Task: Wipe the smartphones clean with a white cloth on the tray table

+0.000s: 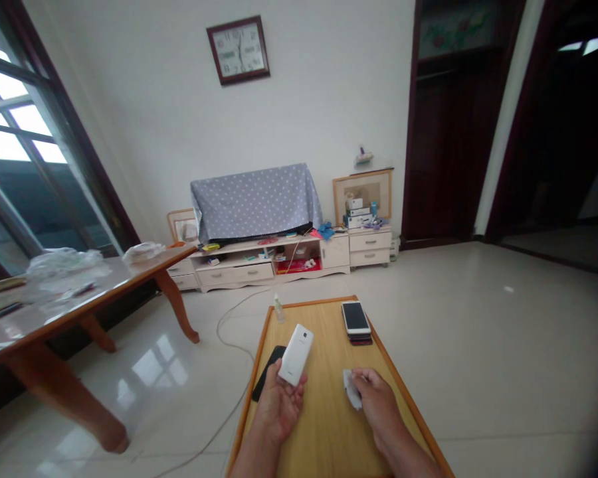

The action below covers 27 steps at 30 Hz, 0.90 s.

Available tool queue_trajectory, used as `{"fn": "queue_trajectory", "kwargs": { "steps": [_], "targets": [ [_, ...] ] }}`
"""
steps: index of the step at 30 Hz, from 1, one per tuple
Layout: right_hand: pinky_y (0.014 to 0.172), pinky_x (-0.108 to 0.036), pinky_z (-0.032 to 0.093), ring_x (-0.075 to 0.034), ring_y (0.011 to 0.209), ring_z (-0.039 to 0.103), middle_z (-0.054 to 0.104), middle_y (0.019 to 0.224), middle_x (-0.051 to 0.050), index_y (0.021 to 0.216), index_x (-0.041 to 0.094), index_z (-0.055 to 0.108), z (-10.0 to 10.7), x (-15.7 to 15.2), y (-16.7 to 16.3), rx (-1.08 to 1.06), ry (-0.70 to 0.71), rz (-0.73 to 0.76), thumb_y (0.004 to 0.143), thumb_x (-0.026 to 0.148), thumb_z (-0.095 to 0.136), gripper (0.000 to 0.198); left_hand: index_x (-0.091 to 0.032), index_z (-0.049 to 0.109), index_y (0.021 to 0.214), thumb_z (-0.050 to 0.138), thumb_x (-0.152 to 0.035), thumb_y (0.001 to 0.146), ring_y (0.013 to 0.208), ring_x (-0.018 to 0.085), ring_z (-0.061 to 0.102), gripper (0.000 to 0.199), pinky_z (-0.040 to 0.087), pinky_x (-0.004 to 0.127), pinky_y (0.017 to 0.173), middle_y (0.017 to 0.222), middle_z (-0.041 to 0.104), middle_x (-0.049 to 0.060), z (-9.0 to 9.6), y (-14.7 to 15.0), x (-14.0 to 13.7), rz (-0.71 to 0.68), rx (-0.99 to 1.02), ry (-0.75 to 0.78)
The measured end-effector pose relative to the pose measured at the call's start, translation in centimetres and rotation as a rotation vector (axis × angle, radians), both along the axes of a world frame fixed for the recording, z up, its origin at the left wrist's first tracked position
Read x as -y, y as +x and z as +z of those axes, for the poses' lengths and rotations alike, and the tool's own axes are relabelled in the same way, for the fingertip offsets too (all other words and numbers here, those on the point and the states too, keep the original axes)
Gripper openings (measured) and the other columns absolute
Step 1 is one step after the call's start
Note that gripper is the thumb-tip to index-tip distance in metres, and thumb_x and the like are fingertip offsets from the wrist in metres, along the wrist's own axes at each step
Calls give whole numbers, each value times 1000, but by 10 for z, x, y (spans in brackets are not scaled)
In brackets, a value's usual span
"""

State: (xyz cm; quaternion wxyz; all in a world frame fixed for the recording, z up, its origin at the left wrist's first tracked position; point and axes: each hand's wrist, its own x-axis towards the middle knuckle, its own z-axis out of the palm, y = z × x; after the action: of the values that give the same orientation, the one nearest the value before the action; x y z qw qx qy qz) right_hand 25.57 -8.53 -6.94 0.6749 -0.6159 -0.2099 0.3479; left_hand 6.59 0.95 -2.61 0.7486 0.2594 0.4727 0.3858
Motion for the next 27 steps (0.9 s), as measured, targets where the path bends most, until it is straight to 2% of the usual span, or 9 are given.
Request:
{"fn": "queue_trajectory", "kwargs": {
  "steps": [2, 5, 11, 15, 18, 21, 25, 27],
  "targets": [
    [60, -28, 41, -18, 64, 59, 70, 73, -3, 85, 16, 71, 3, 2, 2, -44, 25, 12, 65, 59, 73, 47, -19, 62, 111, 63, -58, 83, 57, 13, 66, 49, 50, 20, 48, 78, 72, 5, -5, 8, 13, -49, 176, -139],
    [62, -28, 43, -19, 69, 61, 72, 79, -4, 88, 16, 71, 7, 4, 7, -132, 88, 15, 64, 58, 76, 48, -18, 63, 112, 65, -57, 83, 56, 14, 66, 48, 51, 21, 48, 77, 72, 5, -8, 18, 31, -116, 240, -207],
    [66, -27, 45, -20, 79, 64, 73, 90, -6, 92, 17, 71, 23, 11, 13, -290, 238, 79, 64, 57, 81, 50, -20, 64, 112, 67, -53, 84, 61, 15, 69, 44, 52, 20, 49, 76, 72, 3, -1, 33, 56, -264, 306, -252],
    [73, -28, 46, -21, 86, 64, 74, 96, -7, 100, 17, 72, 27, 13, 14, -321, 245, 165, 66, 53, 83, 51, -19, 64, 113, 65, -54, 85, 64, 14, 69, 45, 50, 19, 50, 81, 73, 5, -3, 34, 64, -289, 239, -203],
    [74, -28, 46, -20, 84, 64, 73, 92, -6, 97, 16, 72, 22, 12, 15, -340, 237, 186, 63, 50, 86, 50, -17, 62, 114, 62, -54, 88, 70, 15, 70, 46, 51, 20, 54, 89, 74, 8, -9, 30, 67, -244, 143, -91],
    [72, -27, 45, -18, 79, 62, 72, 87, -5, 93, 16, 72, 16, 9, 14, -359, 227, 198, 63, 48, 87, 46, -14, 63, 114, 62, -60, 87, 68, 14, 67, 53, 48, 22, 56, 91, 72, 8, -14, 22, 69, -264, 20, 77],
    [70, -27, 45, -18, 76, 62, 72, 85, -5, 91, 16, 71, 7, 7, 8, -343, 190, 184, 62, 47, 86, 45, -13, 68, 102, 69, -63, 79, 70, 14, 60, 55, 43, 22, 60, 83, 68, 4, -16, 12, 69, -324, -264, 466],
    [70, -27, 46, -19, 78, 62, 72, 88, -6, 92, 16, 71, 2, 6, 6, -294, 153, 125, 59, 46, 86, 47, -13, 70, 96, 66, -63, 80, 74, 15, 58, 52, 43, 24, 65, 82, 67, 2, -19, 9, 68, -314, -395, 664]
  ]
}}
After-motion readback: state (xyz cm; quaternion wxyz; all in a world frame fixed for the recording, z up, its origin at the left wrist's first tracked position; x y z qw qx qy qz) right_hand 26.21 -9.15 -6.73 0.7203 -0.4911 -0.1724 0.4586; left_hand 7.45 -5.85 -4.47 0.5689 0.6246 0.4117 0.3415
